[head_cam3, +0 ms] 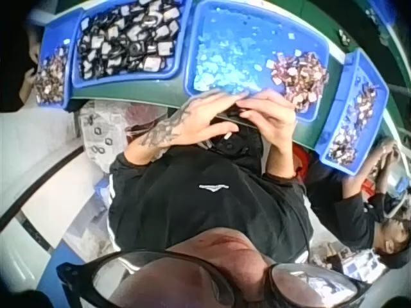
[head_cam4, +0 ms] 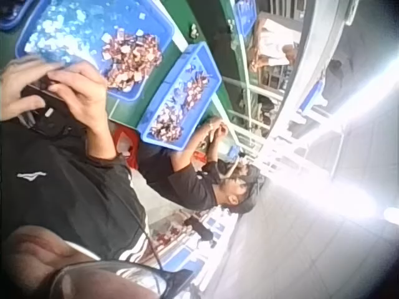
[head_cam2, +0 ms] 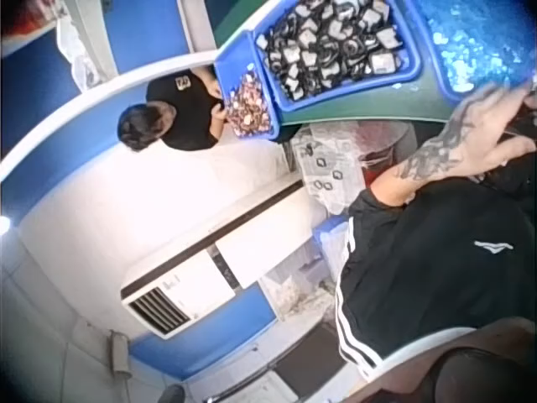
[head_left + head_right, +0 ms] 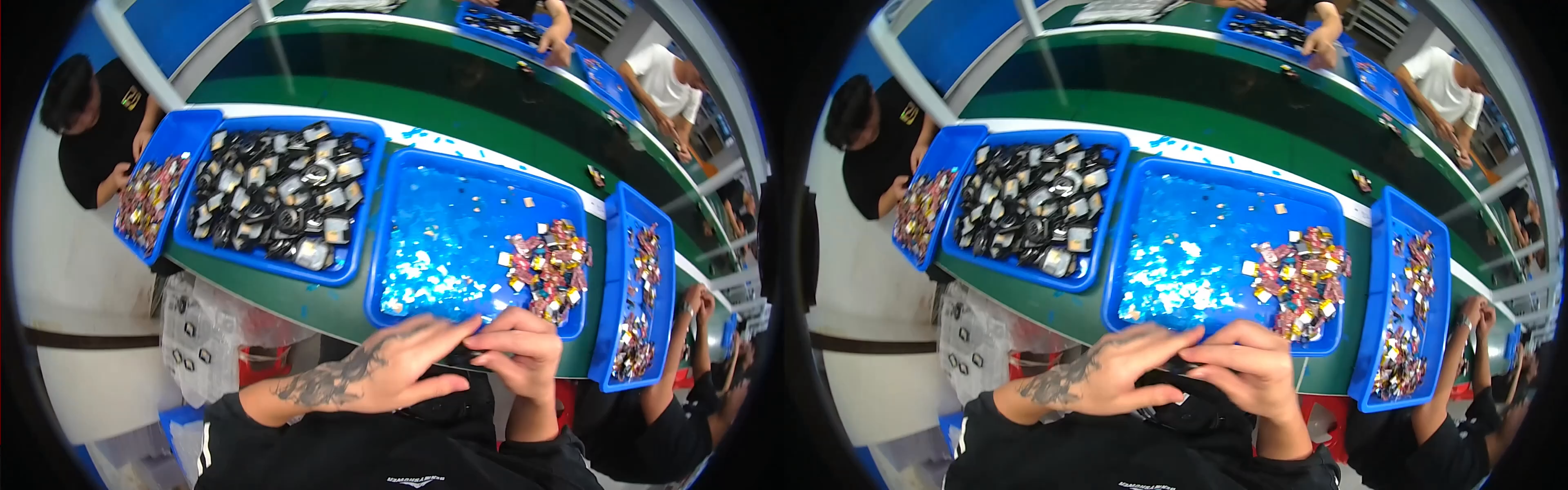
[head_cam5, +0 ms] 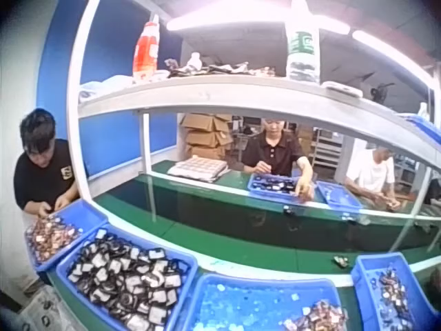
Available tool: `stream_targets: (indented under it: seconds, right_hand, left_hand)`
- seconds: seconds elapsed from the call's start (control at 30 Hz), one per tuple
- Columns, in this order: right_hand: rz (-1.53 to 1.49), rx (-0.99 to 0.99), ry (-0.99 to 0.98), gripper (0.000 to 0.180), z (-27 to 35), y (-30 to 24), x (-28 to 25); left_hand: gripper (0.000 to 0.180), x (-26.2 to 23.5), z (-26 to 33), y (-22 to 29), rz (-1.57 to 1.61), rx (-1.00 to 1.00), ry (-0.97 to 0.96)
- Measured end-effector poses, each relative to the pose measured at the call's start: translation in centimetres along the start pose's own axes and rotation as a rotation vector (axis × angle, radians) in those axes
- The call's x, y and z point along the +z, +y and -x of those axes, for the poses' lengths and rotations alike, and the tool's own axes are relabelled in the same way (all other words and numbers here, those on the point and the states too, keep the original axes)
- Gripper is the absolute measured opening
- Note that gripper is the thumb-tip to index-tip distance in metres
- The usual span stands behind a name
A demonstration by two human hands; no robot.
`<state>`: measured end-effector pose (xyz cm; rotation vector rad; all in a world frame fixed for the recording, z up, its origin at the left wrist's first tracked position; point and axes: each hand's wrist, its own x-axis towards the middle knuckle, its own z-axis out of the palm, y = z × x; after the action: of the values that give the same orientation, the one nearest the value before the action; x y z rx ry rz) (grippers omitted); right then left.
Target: The recorder is assembling small electronic components, specifically attaching a small adhesive or circuit part to a black rectangular housing.
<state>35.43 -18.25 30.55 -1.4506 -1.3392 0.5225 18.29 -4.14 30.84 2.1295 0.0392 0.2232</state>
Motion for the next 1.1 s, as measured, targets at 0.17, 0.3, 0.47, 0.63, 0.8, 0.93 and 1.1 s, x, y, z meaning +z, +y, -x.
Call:
stream_targets:
  seconds: [0.17, 0.3, 0.47, 0.63, 0.8, 0.93, 1.1]
  right_hand:
    - [0.086, 0.076, 0.235, 0.029, -0.2, 0.4, -0.3]
    - [0.748, 0.209, 0.354, 0.019, -2.1, 1.4, -4.6]
    - [0.854, 0.205, -0.006, 0.015, -3.0, 3.5, -5.3]
    - [0.68, 0.338, 0.09, 0.011, -2.6, 3.5, -5.6]
    - [-0.425, 0.338, 0.414, 0.019, -1.9, 1.8, -3.1]
    - [-1.137, 0.487, 0.427, 0.031, -2.5, 1.4, -1.8]
    - [-1.419, 0.687, 0.522, 0.028, -2.9, 1.1, -1.1]
  left_hand:
    - [0.035, 1.1, -0.1, -0.1, 0.833, -0.414, 0.12]
    - [0.009, 0.8, -0.9, -1.0, 1.137, -0.39, 0.354]
    - [0.016, 0.6, -1.3, -2.3, 1.278, -0.359, 0.469]
    - [0.025, -0.2, -1.8, -2.2, 1.238, -0.34, 0.487]
    - [0.029, 0.6, -2.7, -3.6, 0.891, -0.223, 0.463]
    - [0.03, 0.8, -4.1, -1.8, 0.851, -0.198, 0.516]
    - [0.039, 0.2, -5.1, -0.9, -0.087, 0.112, 0.598]
